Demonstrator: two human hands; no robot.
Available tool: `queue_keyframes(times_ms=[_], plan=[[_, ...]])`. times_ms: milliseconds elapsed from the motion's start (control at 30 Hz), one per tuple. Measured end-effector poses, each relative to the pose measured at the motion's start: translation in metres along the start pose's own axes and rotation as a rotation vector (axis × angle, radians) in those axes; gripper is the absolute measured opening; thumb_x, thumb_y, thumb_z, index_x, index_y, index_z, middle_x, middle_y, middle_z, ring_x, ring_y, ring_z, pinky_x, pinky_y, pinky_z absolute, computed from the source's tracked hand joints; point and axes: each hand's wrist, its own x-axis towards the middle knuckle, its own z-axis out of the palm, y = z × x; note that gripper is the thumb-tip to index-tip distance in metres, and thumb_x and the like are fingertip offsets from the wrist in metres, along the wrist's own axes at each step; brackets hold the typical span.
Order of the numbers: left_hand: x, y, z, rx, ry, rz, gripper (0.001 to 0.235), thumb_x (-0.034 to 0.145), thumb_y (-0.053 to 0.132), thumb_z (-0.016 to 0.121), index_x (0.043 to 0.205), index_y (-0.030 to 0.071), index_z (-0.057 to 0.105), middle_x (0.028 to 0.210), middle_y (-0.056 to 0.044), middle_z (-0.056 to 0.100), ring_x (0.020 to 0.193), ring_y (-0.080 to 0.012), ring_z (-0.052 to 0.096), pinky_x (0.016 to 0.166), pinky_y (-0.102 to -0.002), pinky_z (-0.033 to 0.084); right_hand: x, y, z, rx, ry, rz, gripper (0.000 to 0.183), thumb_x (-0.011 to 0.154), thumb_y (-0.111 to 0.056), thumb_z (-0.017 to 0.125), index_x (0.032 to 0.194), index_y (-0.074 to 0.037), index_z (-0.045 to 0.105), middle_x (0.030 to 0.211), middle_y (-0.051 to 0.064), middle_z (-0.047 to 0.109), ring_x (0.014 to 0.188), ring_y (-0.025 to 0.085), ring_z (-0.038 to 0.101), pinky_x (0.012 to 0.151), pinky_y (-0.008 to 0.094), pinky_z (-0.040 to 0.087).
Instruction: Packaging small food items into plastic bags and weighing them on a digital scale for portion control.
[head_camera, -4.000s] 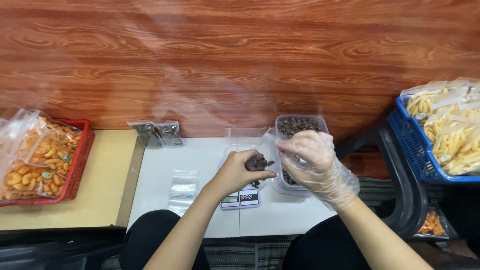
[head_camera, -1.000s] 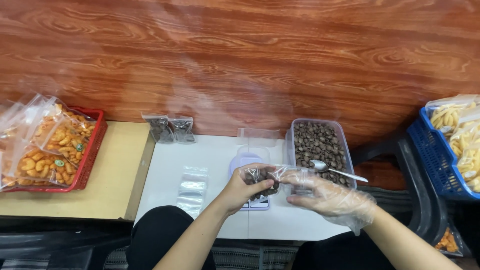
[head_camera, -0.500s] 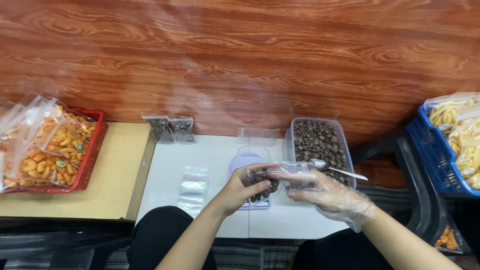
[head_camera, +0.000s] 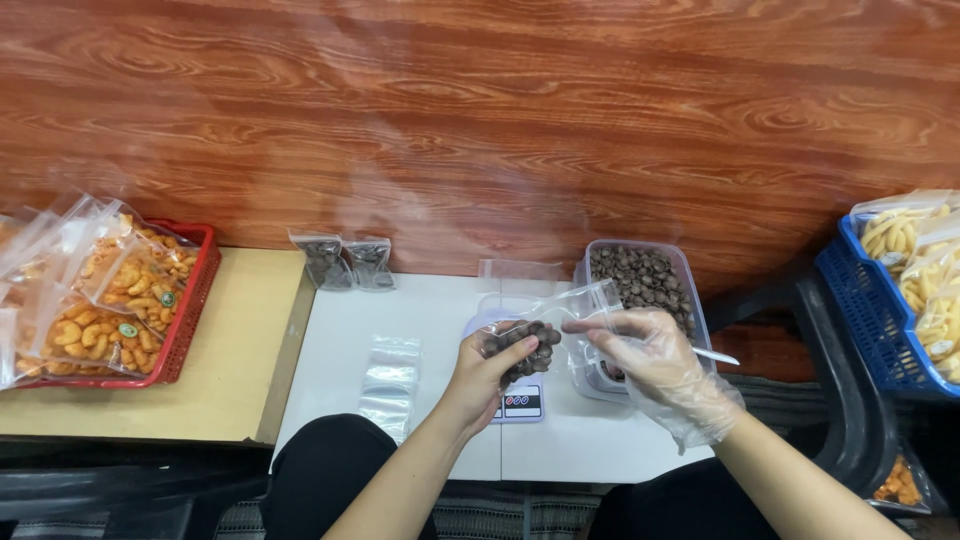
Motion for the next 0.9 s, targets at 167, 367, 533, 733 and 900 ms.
queue_keyframes(times_ms=[167,367,533,733,900], plan=[[-0.001,0.002,-0.001,0.148,-0.084,0.020,0.034,0.083,0.003,0.081,0.115,-0.005,0.071,0.102,-0.018,0.078,0.092,-0.0234,0.075,0.080,-0.037,0.063,-0.005,-0.031,-0.002,-0.133,-0.307,0.148,0.044,0.082,-0.017,0.075,0.124,-0.011,0.080,0.090,0.016,0.082,0.065,0.018,0.064,0.060,0.034,0.055],[-0.011,0.003,-0.004,0.250,-0.211,-0.030,0.032,0.087,0.004,0.078,0.118,-0.001,0.070,0.104,-0.015,0.078,0.096,-0.0201,0.073,0.083,-0.034,0.063,-0.013,-0.065,0.012,-0.325,-0.602,0.279,0.068,0.085,-0.027,0.070,0.152,-0.022,0.055,0.143,0.020,0.064,0.125,0.043,0.064,0.104,0.059,0.052],[-0.018,0.019,0.003,0.198,-0.258,-0.049,0.041,0.087,0.002,0.075,0.126,-0.004,0.066,0.111,-0.019,0.076,0.101,-0.0231,0.072,0.087,-0.038,0.063,-0.009,-0.049,-0.003,-0.386,-0.625,0.248,0.059,0.090,-0.019,0.070,0.147,-0.019,0.060,0.145,0.021,0.061,0.128,0.044,0.061,0.108,0.058,0.050],[-0.004,0.005,-0.009,0.176,-0.194,0.004,0.037,0.085,0.002,0.078,0.120,-0.005,0.067,0.108,-0.020,0.077,0.097,-0.0235,0.074,0.082,-0.038,0.064,-0.007,-0.046,-0.011,-0.369,-0.407,-0.084,0.034,0.089,-0.025,0.072,0.119,-0.012,0.083,0.119,0.017,0.082,0.116,0.029,0.072,0.098,0.048,0.057],[-0.009,0.004,-0.005,0.235,-0.206,-0.012,0.043,0.080,0.004,0.083,0.119,-0.005,0.068,0.101,-0.019,0.078,0.086,-0.0205,0.076,0.078,-0.034,0.065,-0.004,-0.016,-0.020,-0.399,-0.643,0.148,0.041,0.093,-0.028,0.066,0.132,-0.020,0.076,0.134,0.015,0.072,0.124,0.036,0.067,0.108,0.057,0.050]])
